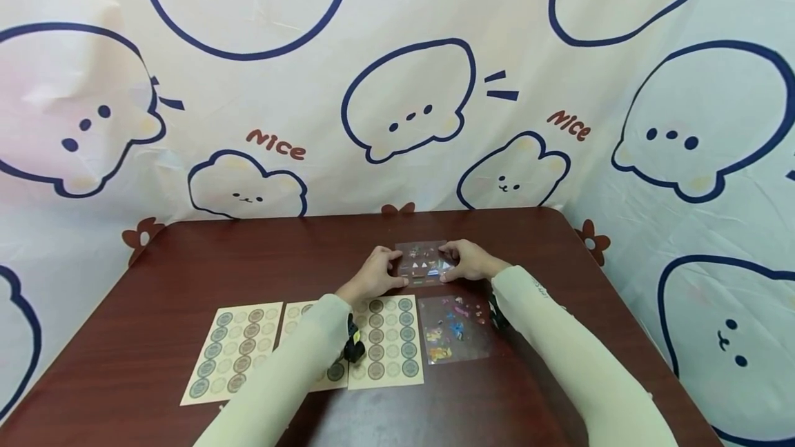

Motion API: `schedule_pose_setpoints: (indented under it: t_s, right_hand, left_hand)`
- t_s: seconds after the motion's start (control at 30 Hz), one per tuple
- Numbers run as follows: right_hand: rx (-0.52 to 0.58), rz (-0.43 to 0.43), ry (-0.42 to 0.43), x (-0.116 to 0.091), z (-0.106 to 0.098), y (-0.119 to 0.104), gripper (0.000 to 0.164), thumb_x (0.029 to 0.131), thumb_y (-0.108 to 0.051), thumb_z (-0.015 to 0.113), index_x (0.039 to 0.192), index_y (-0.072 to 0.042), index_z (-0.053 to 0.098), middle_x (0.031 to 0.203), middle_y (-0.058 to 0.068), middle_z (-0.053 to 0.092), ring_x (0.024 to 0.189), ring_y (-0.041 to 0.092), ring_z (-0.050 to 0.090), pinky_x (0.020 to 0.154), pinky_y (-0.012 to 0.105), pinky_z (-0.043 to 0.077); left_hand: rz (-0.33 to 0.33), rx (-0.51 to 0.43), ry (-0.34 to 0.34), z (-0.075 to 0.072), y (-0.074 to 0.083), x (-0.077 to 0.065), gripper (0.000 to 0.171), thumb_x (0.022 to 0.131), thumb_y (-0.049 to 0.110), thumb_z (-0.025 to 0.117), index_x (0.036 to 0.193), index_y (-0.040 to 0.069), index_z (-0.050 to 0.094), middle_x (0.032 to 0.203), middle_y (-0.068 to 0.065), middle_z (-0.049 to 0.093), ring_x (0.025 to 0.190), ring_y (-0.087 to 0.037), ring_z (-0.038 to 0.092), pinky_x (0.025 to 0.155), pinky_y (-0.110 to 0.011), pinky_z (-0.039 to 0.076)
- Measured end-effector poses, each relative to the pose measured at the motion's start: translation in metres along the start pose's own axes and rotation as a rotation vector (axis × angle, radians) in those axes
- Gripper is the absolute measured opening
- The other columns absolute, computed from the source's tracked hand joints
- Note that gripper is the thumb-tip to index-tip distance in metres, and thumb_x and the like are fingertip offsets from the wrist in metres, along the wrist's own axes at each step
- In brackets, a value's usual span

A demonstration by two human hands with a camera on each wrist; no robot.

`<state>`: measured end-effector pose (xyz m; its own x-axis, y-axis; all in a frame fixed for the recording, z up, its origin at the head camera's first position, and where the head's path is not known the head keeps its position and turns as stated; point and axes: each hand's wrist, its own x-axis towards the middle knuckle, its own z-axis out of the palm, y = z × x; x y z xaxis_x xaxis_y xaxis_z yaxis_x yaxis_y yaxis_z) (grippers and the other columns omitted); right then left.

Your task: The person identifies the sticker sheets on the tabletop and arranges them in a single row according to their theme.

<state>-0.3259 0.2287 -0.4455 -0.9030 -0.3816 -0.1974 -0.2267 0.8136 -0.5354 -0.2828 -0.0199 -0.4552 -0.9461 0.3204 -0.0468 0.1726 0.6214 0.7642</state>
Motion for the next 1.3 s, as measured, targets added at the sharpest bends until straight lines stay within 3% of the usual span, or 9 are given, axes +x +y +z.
schedule_pose_setpoints:
  t_s: [0.23, 0.6, 0.9, 1.3]
  right_hand:
    - [0.001, 0.005, 0.001, -0.001, 0.000, -0.002, 0.070, 0.086, -0.024, 0.082, 0.145, -0.002, 0.053, 0.112, 0.015, 0.058, 0.101, 0.026, 0.052, 0.090, 0.040, 0.046]
    - [-0.026, 0.015, -0.018, -0.005, -0.005, -0.009, 0.068, 0.088, -0.023, 0.080, 0.147, -0.004, 0.051, 0.100, 0.010, 0.058, 0.093, 0.022, 0.053, 0.082, 0.034, 0.045]
    - [-0.066, 0.006, 0.008, -0.006, 0.001, -0.008, 0.069, 0.088, -0.026, 0.080, 0.147, -0.005, 0.051, 0.096, 0.008, 0.061, 0.086, 0.020, 0.055, 0.078, 0.033, 0.046]
    - [-0.017, -0.022, 0.035, -0.005, 0.003, -0.007, 0.067, 0.088, -0.021, 0.080, 0.146, -0.004, 0.052, 0.084, 0.004, 0.055, 0.078, 0.017, 0.052, 0.074, 0.031, 0.043]
  left_hand:
    - [0.012, 0.025, -0.007, -0.001, -0.001, 0.000, 0.066, 0.093, 0.018, 0.074, 0.150, 0.000, 0.045, 0.144, -0.017, 0.042, 0.122, -0.027, 0.051, 0.106, -0.042, 0.047]
    - [0.055, 0.102, -0.019, -0.003, 0.001, 0.000, 0.062, 0.095, 0.020, 0.072, 0.148, 0.000, 0.048, 0.130, -0.016, 0.051, 0.102, -0.020, 0.046, 0.091, -0.037, 0.044]
    - [0.050, 0.082, -0.021, 0.000, -0.001, 0.000, 0.059, 0.095, 0.017, 0.071, 0.147, 0.000, 0.049, 0.130, -0.017, 0.054, 0.113, -0.025, 0.055, 0.095, -0.042, 0.050]
    - [0.054, 0.065, -0.009, 0.000, -0.001, -0.001, 0.058, 0.094, 0.014, 0.072, 0.147, 0.001, 0.050, 0.105, -0.011, 0.057, 0.085, -0.018, 0.048, 0.078, -0.034, 0.041]
